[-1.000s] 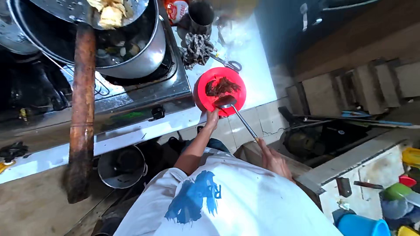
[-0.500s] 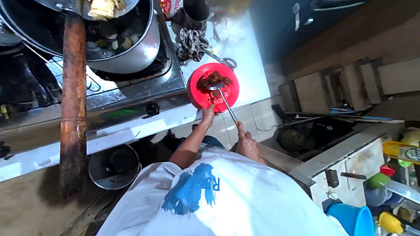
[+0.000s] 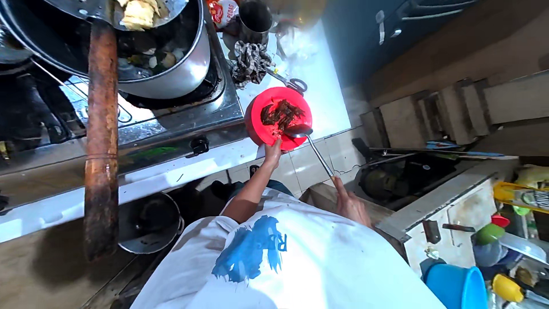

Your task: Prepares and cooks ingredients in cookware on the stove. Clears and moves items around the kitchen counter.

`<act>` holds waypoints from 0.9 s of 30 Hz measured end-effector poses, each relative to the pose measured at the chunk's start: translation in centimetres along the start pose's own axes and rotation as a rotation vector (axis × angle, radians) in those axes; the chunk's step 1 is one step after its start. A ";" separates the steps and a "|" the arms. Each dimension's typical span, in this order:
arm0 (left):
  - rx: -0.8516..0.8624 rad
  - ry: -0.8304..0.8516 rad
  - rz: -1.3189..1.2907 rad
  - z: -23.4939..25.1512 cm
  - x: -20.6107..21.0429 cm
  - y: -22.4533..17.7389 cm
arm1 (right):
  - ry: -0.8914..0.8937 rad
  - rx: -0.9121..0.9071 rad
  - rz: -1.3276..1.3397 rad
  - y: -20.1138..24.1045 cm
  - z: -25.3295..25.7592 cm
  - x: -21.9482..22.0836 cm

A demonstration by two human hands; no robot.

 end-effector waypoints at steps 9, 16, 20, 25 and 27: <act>0.024 -0.059 -0.037 1.3 -0.4 -1.1 | -0.064 -0.091 0.045 1.2 3.3 2.0; -0.006 -0.082 -0.064 0.2 0.0 0.0 | 0.018 -0.080 0.078 5.0 6.0 0.8; -0.037 -0.083 -0.052 0.4 -0.4 -0.1 | -0.008 -0.136 0.067 6.1 7.9 1.0; -0.026 0.007 0.010 -1.1 0.0 -1.0 | -0.214 -0.243 0.227 2.5 5.6 0.1; -0.046 0.086 0.038 -3.8 1.2 -2.9 | -0.288 -0.294 0.301 -0.4 3.0 -1.1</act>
Point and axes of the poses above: each hand's wrist, its own z-axis towards the middle knuckle, its own x-axis out of the palm, y = z × x, the point moved 8 cm from there along z, towards the middle knuckle, and after that the axes turned 9 degrees about -z, right-handed, at the moved point
